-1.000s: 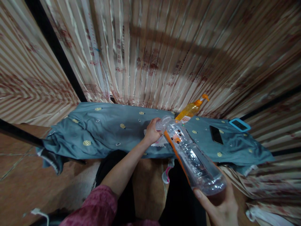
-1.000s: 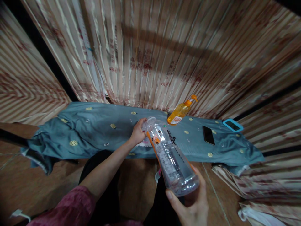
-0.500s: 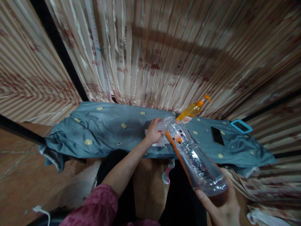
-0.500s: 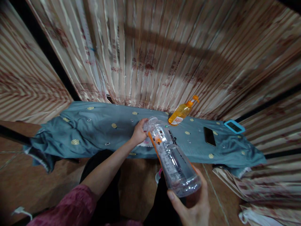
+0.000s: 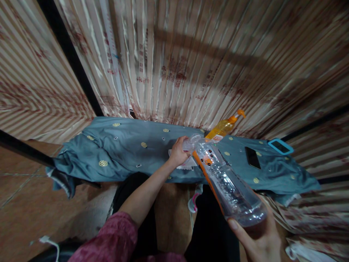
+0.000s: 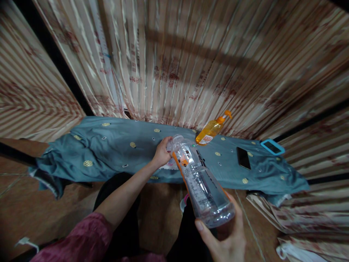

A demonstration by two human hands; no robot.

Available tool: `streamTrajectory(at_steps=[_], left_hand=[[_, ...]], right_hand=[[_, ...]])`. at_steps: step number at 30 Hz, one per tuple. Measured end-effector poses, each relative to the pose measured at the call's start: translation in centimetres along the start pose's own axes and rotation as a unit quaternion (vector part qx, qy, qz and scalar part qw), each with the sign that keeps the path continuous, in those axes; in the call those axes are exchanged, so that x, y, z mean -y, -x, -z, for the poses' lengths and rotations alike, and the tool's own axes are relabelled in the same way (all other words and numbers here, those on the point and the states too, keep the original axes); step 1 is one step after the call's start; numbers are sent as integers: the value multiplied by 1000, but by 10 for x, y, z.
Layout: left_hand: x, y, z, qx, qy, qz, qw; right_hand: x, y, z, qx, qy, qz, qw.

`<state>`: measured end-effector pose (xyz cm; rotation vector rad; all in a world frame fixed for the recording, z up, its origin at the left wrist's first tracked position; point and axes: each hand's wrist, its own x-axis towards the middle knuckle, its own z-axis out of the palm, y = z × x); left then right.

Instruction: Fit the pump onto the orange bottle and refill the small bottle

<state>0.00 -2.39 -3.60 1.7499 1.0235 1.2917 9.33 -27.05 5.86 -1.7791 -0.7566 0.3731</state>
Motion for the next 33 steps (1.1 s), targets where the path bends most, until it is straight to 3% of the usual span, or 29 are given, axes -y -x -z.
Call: streamTrajectory(at_steps=[33], left_hand=[[-1,1,1,-3,-8,-4,1000]], right_hand=[[-1,0,1,0,4,-4,1000]])
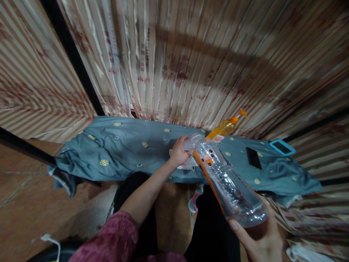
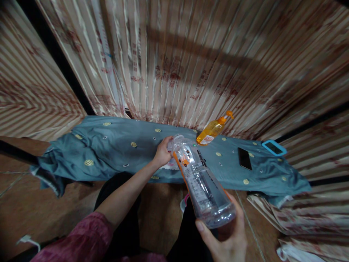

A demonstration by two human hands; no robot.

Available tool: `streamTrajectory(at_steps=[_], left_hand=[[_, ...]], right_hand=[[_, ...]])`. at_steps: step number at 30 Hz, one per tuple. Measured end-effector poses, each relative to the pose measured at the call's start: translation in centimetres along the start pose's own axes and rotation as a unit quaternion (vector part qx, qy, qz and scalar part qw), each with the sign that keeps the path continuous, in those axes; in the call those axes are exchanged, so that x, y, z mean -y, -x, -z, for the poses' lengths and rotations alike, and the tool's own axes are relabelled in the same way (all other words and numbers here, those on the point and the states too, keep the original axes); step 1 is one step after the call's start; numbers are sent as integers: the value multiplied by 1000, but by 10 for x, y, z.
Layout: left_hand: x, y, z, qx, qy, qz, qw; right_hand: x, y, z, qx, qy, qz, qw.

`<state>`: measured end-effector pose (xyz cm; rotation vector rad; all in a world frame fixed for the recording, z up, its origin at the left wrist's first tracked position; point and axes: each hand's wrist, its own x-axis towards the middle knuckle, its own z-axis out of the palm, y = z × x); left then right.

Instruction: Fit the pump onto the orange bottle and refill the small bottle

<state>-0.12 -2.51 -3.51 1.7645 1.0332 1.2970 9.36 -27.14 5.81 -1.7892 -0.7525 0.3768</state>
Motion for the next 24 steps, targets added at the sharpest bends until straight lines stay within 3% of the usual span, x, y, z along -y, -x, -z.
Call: streamTrajectory(at_steps=[24], left_hand=[[2,1,-1,-5,19,7,1000]], right_hand=[[-4,0,0,-5,10,13,1000]])
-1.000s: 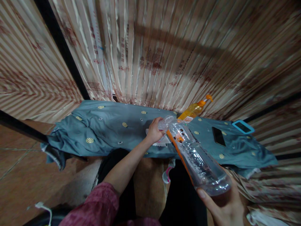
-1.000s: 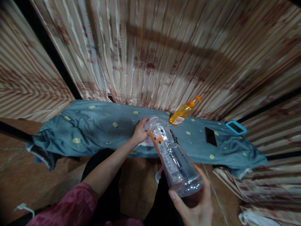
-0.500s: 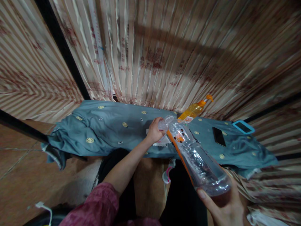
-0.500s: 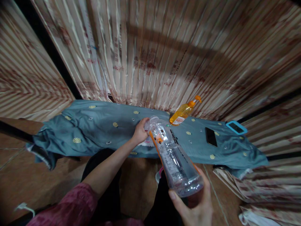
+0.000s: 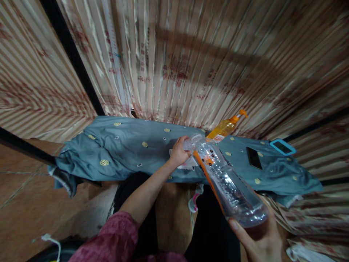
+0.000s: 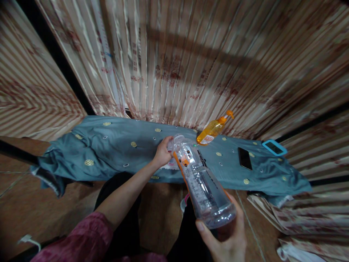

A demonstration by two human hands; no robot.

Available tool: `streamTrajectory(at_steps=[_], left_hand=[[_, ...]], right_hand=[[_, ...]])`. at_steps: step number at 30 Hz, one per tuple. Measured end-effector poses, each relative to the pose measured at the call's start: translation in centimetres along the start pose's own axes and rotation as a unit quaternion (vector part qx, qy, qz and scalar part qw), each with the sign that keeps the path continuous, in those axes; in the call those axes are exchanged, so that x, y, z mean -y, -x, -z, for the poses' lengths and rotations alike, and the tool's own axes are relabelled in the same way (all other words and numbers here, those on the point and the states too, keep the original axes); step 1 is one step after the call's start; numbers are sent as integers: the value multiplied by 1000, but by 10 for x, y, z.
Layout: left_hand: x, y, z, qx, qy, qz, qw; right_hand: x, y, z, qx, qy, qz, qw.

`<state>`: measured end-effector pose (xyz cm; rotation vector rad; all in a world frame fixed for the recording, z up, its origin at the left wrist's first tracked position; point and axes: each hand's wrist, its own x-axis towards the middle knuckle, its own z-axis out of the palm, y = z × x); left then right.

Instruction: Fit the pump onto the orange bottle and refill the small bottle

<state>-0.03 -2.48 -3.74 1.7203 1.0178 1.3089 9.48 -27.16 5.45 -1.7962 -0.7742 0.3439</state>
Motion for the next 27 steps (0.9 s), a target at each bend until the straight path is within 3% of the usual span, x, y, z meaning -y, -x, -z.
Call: streamTrajectory(at_steps=[27], left_hand=[[2,0,0,-3,-8,-8,1000]], right_hand=[[5,1,0,-1,-7,-6,1000]])
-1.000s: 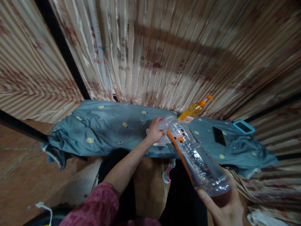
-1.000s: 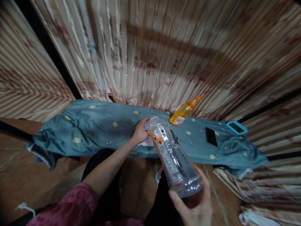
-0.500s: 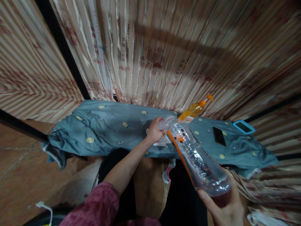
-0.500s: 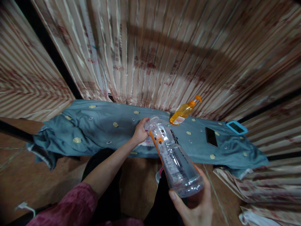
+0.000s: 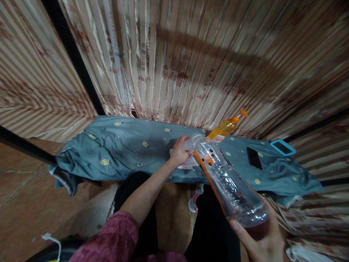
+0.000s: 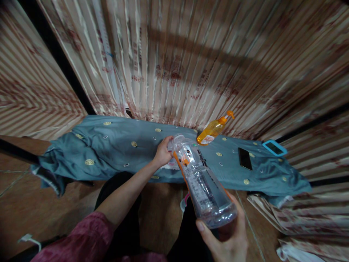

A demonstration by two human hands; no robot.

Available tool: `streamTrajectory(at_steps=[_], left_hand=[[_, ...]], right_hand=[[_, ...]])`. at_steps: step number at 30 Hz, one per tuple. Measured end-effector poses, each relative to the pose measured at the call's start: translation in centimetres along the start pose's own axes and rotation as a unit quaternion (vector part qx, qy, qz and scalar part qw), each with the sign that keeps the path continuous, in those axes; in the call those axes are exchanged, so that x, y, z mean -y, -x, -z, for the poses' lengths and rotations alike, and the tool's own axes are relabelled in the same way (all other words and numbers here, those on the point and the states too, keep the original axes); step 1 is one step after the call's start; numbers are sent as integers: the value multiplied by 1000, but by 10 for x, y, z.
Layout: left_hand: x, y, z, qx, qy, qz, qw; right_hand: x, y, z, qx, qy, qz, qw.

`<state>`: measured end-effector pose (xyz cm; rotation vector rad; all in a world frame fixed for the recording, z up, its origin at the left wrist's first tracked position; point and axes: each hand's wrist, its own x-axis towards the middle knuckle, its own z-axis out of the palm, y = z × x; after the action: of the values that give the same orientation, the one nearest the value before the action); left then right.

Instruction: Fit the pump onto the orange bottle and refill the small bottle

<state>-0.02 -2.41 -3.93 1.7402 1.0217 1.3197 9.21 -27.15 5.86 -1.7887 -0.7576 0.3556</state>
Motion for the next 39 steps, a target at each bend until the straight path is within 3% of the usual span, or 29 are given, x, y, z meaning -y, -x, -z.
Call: streamTrajectory(at_steps=[6,14,31,39], left_hand=[[0,0,0,3,-8,5,1000],[-1,0,0,3,-5,3,1000],[2,0,-1,1,-4,0,1000],[2,-1,-2,-5,10,-4,1000]], right_hand=[[-2,0,0,6,-14,-4,1000],[-2,-1,0,-1,35,61,998],[-8,-1,2,12,63,103,993],[-4,1,-1,6,28,49,998]])
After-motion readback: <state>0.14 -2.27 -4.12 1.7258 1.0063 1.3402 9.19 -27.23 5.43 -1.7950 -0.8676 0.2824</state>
